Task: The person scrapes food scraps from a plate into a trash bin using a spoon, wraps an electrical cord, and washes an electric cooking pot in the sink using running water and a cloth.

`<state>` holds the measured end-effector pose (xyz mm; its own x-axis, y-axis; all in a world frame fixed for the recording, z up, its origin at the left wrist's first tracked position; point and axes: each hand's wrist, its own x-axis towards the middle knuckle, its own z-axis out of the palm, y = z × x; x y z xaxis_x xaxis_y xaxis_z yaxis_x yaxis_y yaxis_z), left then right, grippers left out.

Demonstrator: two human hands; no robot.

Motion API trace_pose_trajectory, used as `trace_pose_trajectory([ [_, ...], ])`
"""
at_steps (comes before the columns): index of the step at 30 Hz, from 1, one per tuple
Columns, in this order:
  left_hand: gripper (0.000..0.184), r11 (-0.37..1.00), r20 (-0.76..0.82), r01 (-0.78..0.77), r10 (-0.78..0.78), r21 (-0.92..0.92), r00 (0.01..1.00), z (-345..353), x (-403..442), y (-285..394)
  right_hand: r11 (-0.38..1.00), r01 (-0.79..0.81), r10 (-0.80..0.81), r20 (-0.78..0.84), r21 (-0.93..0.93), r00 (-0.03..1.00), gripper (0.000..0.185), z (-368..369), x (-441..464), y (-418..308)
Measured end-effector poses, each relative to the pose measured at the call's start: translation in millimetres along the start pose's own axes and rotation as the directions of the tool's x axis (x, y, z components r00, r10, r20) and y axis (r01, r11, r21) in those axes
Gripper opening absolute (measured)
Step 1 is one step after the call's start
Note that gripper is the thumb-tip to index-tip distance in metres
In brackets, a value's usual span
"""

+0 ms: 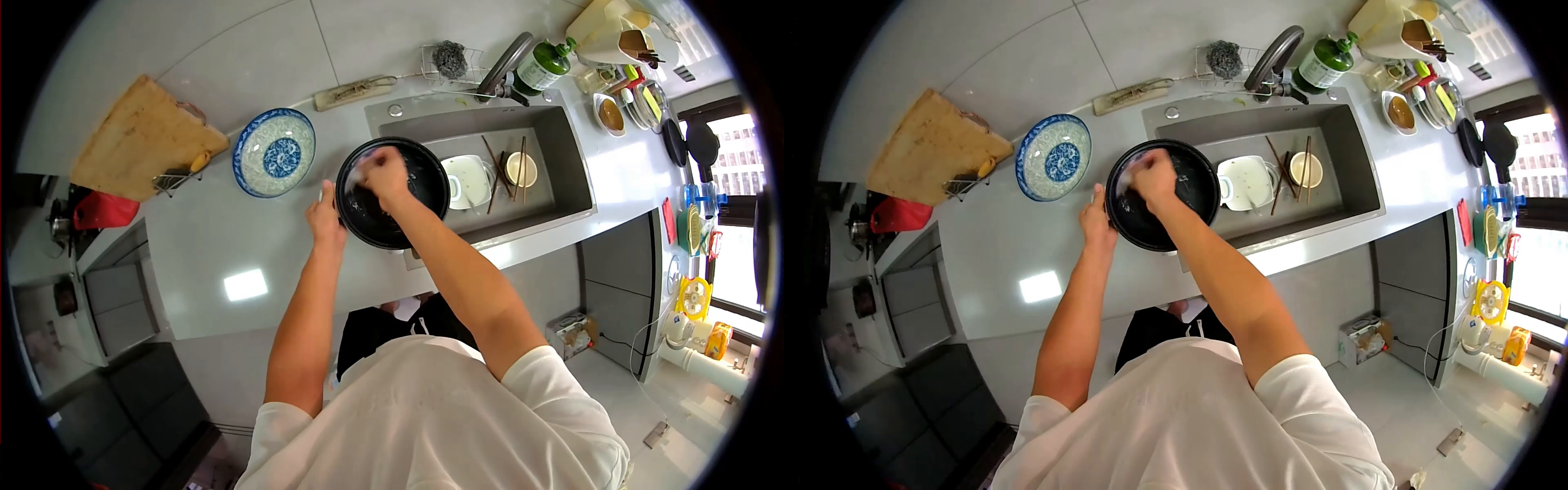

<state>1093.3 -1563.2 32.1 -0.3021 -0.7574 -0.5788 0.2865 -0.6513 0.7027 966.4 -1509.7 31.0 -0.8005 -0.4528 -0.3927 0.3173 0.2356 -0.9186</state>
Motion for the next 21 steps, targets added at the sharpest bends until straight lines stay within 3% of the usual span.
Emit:
trace_pose_trajectory([
  [1,0.024,1.000,0.024,0.007,-0.007,0.024,1.000,-3.3,1.6,0.3,0.944,-0.118,0.163,-0.127,0.307,0.978,0.027,1.4,9.6,-5.0],
  [2,0.025,0.999,0.048,0.015,-0.017,0.048,0.999,-6.7,3.3,-0.1,0.828,-0.074,0.232,-0.220,0.556,0.948,0.027,1.6,14.7,-6.5],
  [4,0.027,0.997,0.060,0.022,-0.026,0.076,0.998,-2.9,0.4,-0.7,0.802,-0.004,0.251,-0.330,0.598,0.910,0.025,2.3,16.1,-10.1],
  [5,0.028,0.996,0.048,0.018,-0.022,0.082,0.999,1.1,-1.4,-3.3,0.814,0.033,0.245,-0.393,0.581,0.886,0.023,7.7,14.5,-10.6],
  [7,0.029,0.994,0.061,0.006,-0.013,0.107,0.998,-0.7,1.4,-8.5,0.880,0.015,0.153,-0.313,0.475,0.937,0.019,14.6,8.7,0.3],
  [9,0.029,0.990,0.115,-0.016,0.000,0.141,0.993,-8.3,13.1,-15.2,1.000,0.022,-0.020,-0.247,0.005,0.969,0.019,17.3,-20.1,-9.1],
  [11,0.027,0.998,0.043,-0.002,0.000,0.057,0.999,-0.2,10.9,-14.2,0.979,0.095,-0.101,-0.023,-0.179,0.995,0.023,12.3,-41.7,-1.0],
  [13,0.025,1.000,0.015,0.000,0.000,-0.002,1.000,7.2,9.2,-10.0,0.958,0.125,-0.052,0.275,-0.256,0.960,0.024,-11.3,-69.2,-8.5],
  [17,0.024,0.999,0.004,0.021,-0.020,-0.034,1.000,12.2,5.6,-7.7,0.864,0.338,-0.036,0.622,-0.374,0.782,0.021,-57.2,-72.6,-6.1],
  [21,0.027,1.000,0.049,0.008,-0.008,0.004,0.999,4.4,18.3,-13.3,0.887,0.331,-0.081,0.596,-0.322,0.799,0.016,-42.1,-56.2,-13.3],
])
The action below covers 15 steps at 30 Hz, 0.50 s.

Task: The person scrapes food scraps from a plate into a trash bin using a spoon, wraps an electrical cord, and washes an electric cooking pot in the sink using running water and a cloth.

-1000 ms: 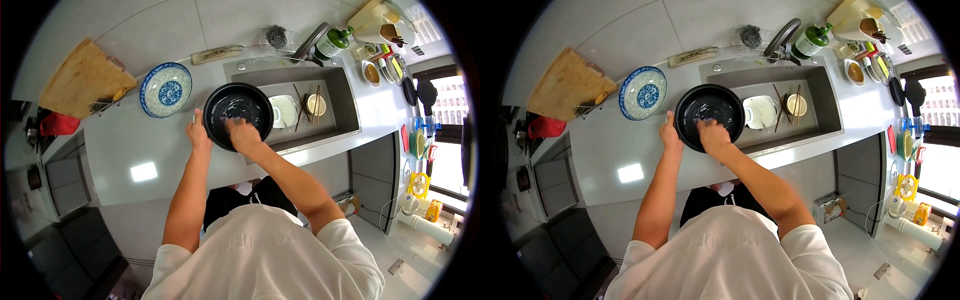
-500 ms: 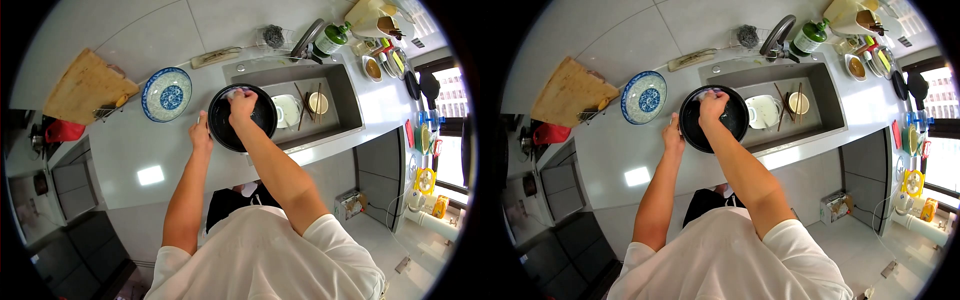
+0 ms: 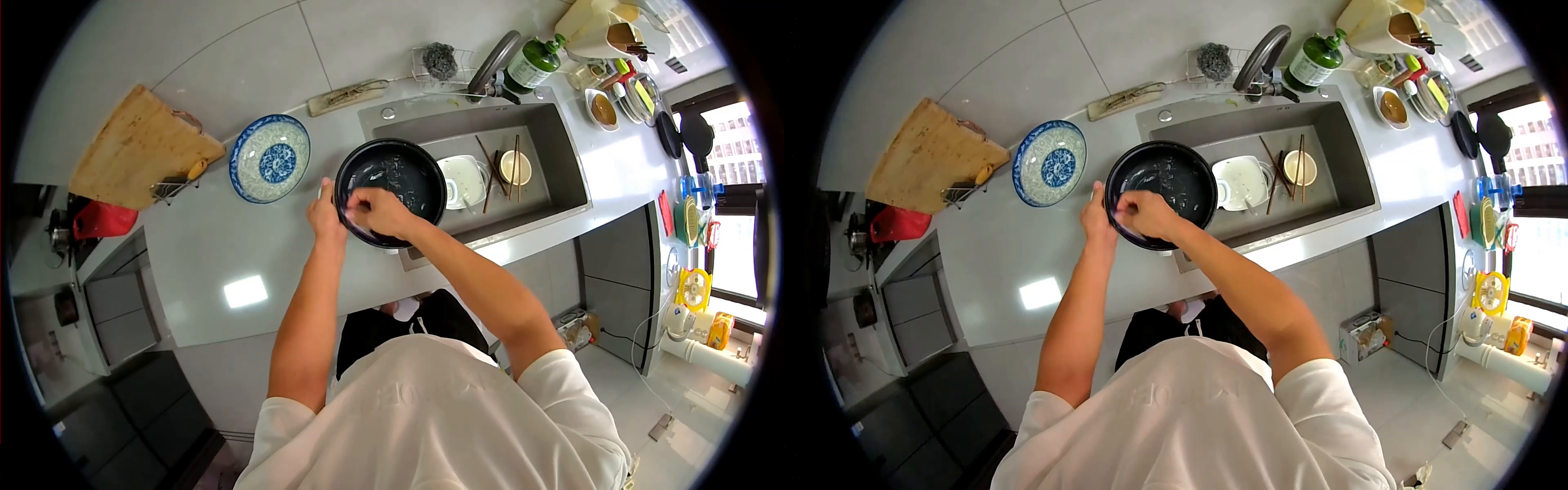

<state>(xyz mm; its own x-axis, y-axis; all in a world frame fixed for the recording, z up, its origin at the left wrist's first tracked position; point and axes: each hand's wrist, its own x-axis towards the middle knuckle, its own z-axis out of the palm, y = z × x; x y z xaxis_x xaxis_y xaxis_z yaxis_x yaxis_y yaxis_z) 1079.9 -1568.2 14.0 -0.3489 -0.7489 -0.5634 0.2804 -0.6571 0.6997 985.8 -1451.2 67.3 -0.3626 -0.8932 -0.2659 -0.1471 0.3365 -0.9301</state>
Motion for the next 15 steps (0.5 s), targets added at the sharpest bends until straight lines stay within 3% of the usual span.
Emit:
trace_pose_trajectory([
  [1,0.027,1.000,0.024,-0.010,0.010,0.027,1.000,0.9,-0.9,2.4,0.988,-0.039,0.061,-0.147,0.152,0.987,0.014,7.4,9.4,-0.6],
  [2,0.024,1.000,0.007,-0.009,0.009,0.023,1.000,1.7,-3.0,3.0,0.966,0.040,0.047,-0.327,0.256,0.944,0.017,15.2,25.3,2.0],
  [4,0.020,1.000,-0.027,-0.004,0.004,0.012,1.000,5.1,-9.5,5.1,0.819,0.015,0.340,-0.506,0.573,0.793,0.018,27.0,56.9,2.7],
  [5,0.020,1.000,0.009,0.005,-0.005,-0.005,1.000,3.1,-8.9,4.2,0.829,0.016,0.364,-0.559,0.560,0.745,0.019,31.7,57.7,-1.0],
  [8,0.021,0.998,-0.001,-0.019,0.019,-0.060,1.000,4.1,-6.2,0.5,0.968,-0.076,0.201,-0.552,0.241,0.809,0.019,41.1,30.1,-10.7],
  [12,0.023,0.998,-0.040,-0.025,0.023,-0.053,0.999,9.0,-12.0,7.2,0.993,-0.086,0.072,-0.170,-0.075,0.983,0.019,21.4,-23.9,-3.5],
  [15,0.024,0.990,-0.047,-0.005,-0.002,-0.138,0.999,12.2,-11.3,6.2,0.871,0.020,0.071,0.165,-0.491,0.984,0.018,-25.1,-42.6,7.6],
])
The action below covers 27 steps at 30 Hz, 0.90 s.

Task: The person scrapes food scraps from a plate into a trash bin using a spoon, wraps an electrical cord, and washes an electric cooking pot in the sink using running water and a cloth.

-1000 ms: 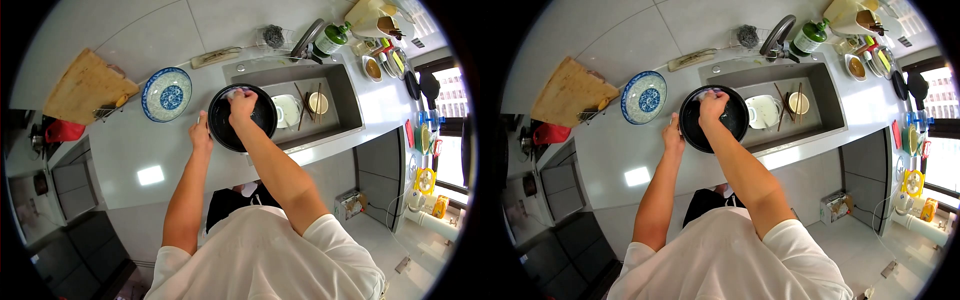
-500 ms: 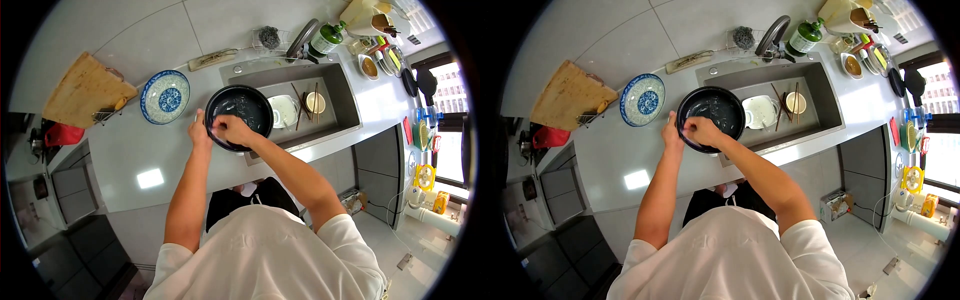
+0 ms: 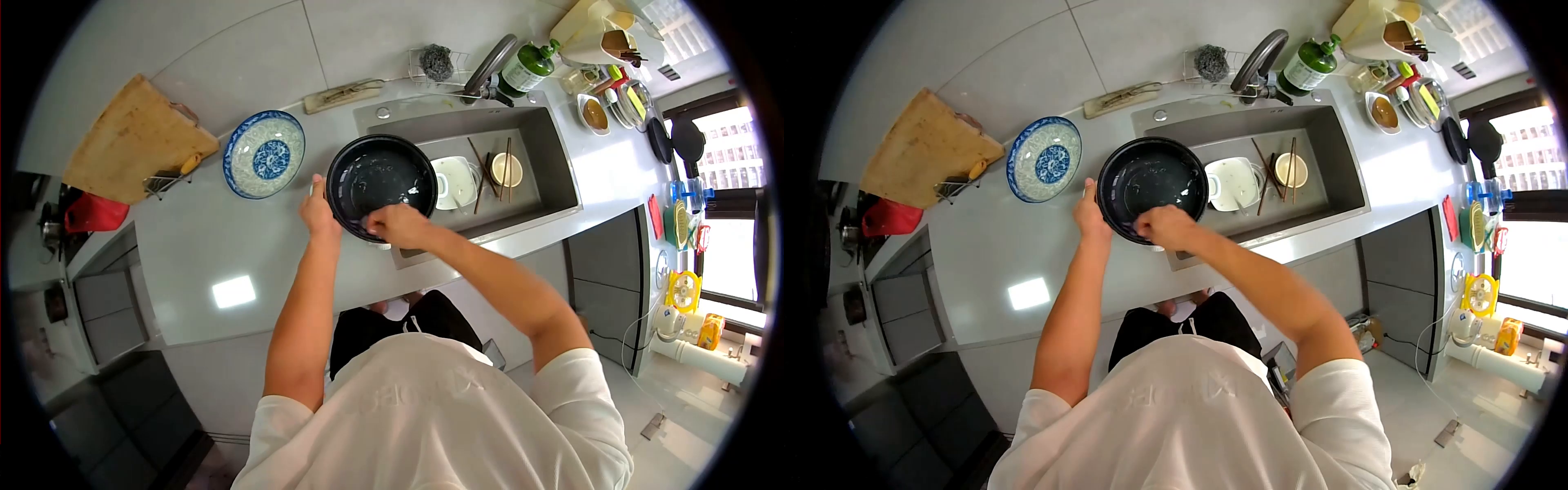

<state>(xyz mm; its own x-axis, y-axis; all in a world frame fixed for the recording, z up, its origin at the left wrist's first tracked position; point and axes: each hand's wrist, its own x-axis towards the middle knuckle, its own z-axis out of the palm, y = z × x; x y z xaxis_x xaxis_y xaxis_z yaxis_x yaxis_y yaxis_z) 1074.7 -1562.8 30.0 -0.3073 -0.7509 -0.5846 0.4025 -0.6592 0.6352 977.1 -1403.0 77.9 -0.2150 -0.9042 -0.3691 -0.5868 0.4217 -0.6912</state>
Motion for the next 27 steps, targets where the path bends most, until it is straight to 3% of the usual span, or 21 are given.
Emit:
trace_pose_trajectory([
  [2,0.024,0.999,-0.007,-0.013,0.013,0.034,1.000,-6.7,7.0,-3.3,0.978,0.085,-0.061,0.128,-0.191,0.990,0.014,-23.5,-3.2,28.6],
  [4,0.023,0.998,0.008,-0.015,0.015,0.055,1.000,-9.0,14.7,-1.7,0.903,0.163,-0.128,0.113,-0.398,0.985,0.013,-48.6,2.4,45.5],
  [5,0.023,0.998,0.022,-0.010,0.008,0.060,1.000,-10.6,17.5,-0.2,0.704,0.194,-0.148,0.127,-0.683,0.981,0.012,-58.2,5.9,54.1],
  [6,0.022,0.998,0.037,-0.005,0.002,0.065,0.999,-12.2,18.2,0.6,0.604,0.235,-0.233,0.113,-0.762,0.966,0.013,-69.5,9.1,55.2],
  [7,0.022,0.998,0.039,0.001,-0.003,0.060,0.999,-11.4,17.9,1.6,0.490,0.261,-0.320,0.107,-0.832,0.941,0.014,-81.2,12.9,55.6],
  [10,0.021,0.998,0.040,0.015,-0.018,0.061,0.999,-11.0,14.2,4.9,0.363,0.302,-0.495,0.092,-0.881,0.864,0.016,-101.2,16.4,54.5],
  [13,0.021,0.997,0.034,0.007,-0.010,0.076,0.999,-5.6,8.1,10.2,0.337,0.208,-0.337,0.089,-0.918,0.937,0.016,-87.5,11.3,47.6],
  [16,0.022,0.998,0.018,-0.023,0.022,0.061,1.000,-3.9,4.5,6.3,0.434,0.147,-0.128,0.100,-0.889,0.987,0.018,-59.8,2.6,39.7],
  [19,0.022,0.997,0.014,-0.046,0.045,0.061,0.999,-5.2,9.5,1.6,0.700,0.061,-0.010,0.076,-0.712,0.997,0.020,-21.1,10.1,37.5],
  [21,0.023,0.996,-0.022,-0.048,0.049,0.081,0.999,-3.9,6.0,2.4,0.880,0.122,-0.131,0.012,-0.458,0.991,0.019,-6.8,9.9,24.3],
  [22,0.023,0.996,-0.003,-0.044,0.045,0.073,0.999,-7.9,9.8,2.0,0.892,0.142,-0.146,0.025,-0.429,0.989,0.023,1.3,18.4,20.3],
  [25,0.024,0.997,0.025,-0.022,0.021,0.071,0.999,-16.1,13.4,2.3,0.908,0.169,-0.239,-0.141,-0.384,0.961,0.019,16.2,39.0,11.9],
  [27,0.024,0.996,0.005,-0.006,0.005,0.087,1.000,-18.1,14.4,3.5,0.897,0.119,-0.221,-0.198,-0.425,0.955,0.018,9.2,53.9,13.5],
])
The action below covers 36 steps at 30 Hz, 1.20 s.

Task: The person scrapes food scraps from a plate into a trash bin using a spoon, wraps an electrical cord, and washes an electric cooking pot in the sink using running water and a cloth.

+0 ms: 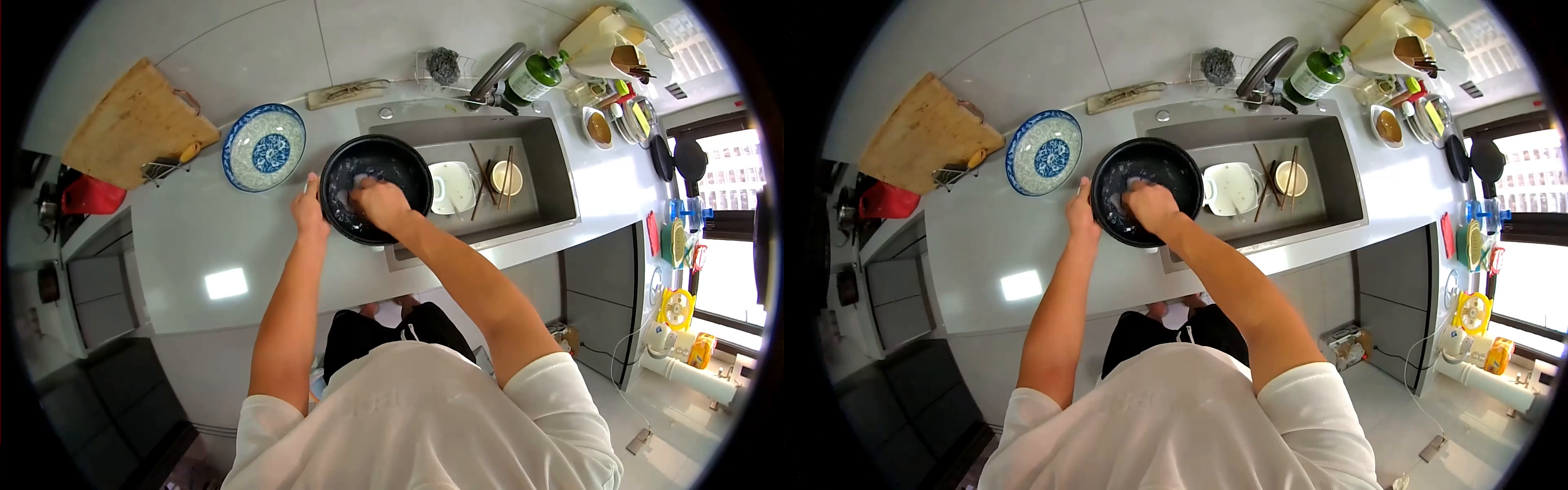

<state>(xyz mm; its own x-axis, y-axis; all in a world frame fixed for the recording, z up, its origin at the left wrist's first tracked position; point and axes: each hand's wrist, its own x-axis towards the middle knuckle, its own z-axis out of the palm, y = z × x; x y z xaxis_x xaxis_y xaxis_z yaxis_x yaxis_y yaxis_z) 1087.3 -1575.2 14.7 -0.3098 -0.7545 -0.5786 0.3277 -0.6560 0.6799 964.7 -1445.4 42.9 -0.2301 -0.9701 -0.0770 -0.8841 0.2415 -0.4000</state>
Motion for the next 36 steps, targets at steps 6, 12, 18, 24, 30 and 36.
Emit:
trace_pose_trajectory([
  [6,0.025,0.998,-0.042,-0.027,0.024,-0.060,0.999,3.5,-7.8,7.9,0.957,0.033,-0.034,0.002,-0.289,0.999,0.023,-8.2,3.0,50.2],
  [12,0.028,0.995,-0.105,-0.103,0.103,0.005,0.989,7.8,1.0,0.4,0.989,0.079,-0.048,0.228,-0.125,0.972,0.033,-17.7,-11.0,35.2],
  [18,0.023,0.995,-0.068,-0.077,0.072,-0.069,0.995,4.6,3.1,0.5,0.962,0.097,-0.075,0.093,-0.255,0.993,0.036,-17.6,-8.1,34.2],
  [24,0.021,0.998,-0.079,-0.055,0.052,-0.038,0.996,15.9,-5.1,5.2,0.997,-0.039,0.048,0.150,-0.066,0.987,0.023,-22.6,-6.9,26.1],
  [30,0.021,0.997,-0.056,-0.057,0.055,-0.042,0.997,9.6,-0.1,4.1,0.957,-0.083,0.107,0.072,-0.279,0.992,0.021,-15.9,-6.3,41.5],
  [36,0.022,0.997,-0.071,-0.075,0.076,0.019,0.995,14.9,0.3,4.0,0.977,-0.141,0.158,0.099,-0.163,0.982,0.016,-8.7,-8.2,23.1],
])
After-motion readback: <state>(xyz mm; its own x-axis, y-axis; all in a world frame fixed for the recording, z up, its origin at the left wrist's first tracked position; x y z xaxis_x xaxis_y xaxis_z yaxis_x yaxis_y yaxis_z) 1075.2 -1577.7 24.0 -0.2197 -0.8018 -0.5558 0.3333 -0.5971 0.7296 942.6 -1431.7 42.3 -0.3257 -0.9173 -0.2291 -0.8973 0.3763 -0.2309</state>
